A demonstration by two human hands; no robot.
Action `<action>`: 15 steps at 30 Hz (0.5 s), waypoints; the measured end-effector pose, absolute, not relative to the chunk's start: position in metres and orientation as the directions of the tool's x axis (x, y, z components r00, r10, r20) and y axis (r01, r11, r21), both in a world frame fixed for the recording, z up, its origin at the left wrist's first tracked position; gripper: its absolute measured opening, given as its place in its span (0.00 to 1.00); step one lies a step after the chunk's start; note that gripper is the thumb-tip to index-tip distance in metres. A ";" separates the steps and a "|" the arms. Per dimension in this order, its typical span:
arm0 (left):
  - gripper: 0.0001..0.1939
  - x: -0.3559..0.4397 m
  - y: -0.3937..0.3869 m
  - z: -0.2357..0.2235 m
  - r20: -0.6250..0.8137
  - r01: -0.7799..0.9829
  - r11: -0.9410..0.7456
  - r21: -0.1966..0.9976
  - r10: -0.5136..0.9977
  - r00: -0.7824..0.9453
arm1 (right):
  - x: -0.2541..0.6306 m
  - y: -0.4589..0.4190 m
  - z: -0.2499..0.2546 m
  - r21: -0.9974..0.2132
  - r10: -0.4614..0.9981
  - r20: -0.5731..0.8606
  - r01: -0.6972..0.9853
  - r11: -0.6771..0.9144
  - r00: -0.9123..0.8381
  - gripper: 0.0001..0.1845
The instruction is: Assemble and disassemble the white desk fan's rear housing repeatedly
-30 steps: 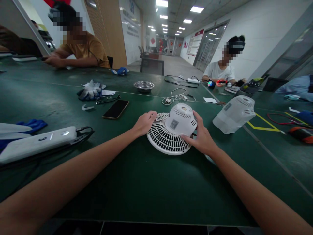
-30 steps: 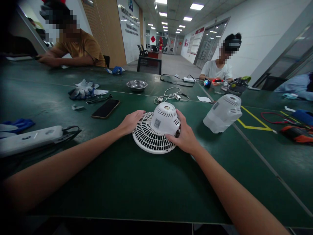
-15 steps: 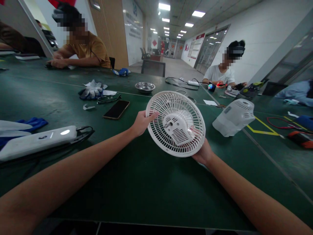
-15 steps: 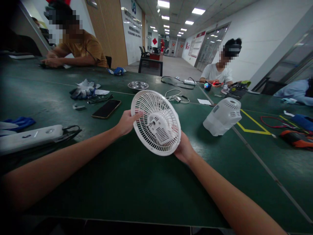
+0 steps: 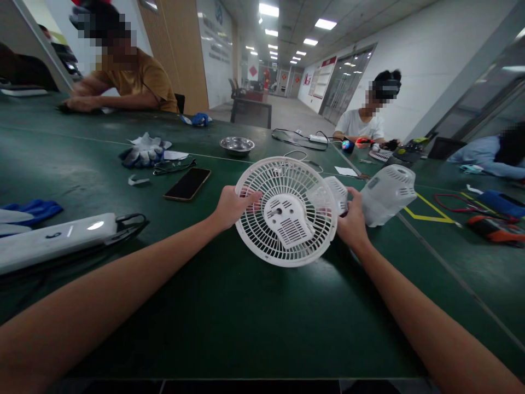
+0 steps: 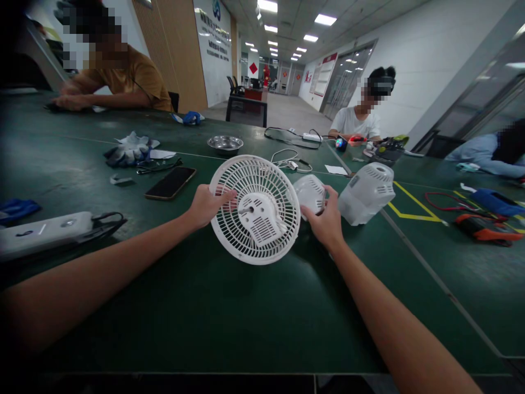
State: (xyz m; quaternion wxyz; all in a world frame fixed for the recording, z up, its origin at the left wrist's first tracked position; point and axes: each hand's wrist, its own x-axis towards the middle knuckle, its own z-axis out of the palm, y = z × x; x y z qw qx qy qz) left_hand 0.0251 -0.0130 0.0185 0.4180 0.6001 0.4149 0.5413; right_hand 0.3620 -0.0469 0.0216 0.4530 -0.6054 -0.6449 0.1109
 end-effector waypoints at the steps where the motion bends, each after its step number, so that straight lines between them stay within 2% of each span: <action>1: 0.12 0.025 -0.012 0.019 0.282 0.055 -0.285 0.957 0.957 0.063 | 0.372 -0.044 0.023 -0.606 0.855 0.494 0.767 0.210 0.156 0.46; 4: 0.10 0.023 -0.010 0.018 0.217 0.064 -0.217 0.974 0.976 0.002 | 0.392 -0.039 0.022 -0.446 0.831 0.535 0.885 0.129 0.149 0.41; 9: 0.11 0.016 -0.002 0.010 0.154 0.027 -0.154 0.988 0.988 -0.016 | 0.395 -0.036 0.017 -0.418 0.868 0.480 0.903 0.098 0.128 0.37; 12: 0.12 0.012 0.004 0.005 0.125 0.009 -0.125 0.992 0.992 -0.001 | 0.397 -0.037 0.023 -0.374 0.809 0.581 0.913 0.163 0.093 0.33; 15: 0.13 0.009 0.008 0.002 0.089 0.010 -0.089 0.996 0.996 0.010 | 0.410 -0.040 0.037 -0.300 0.629 0.764 0.943 0.148 0.144 0.32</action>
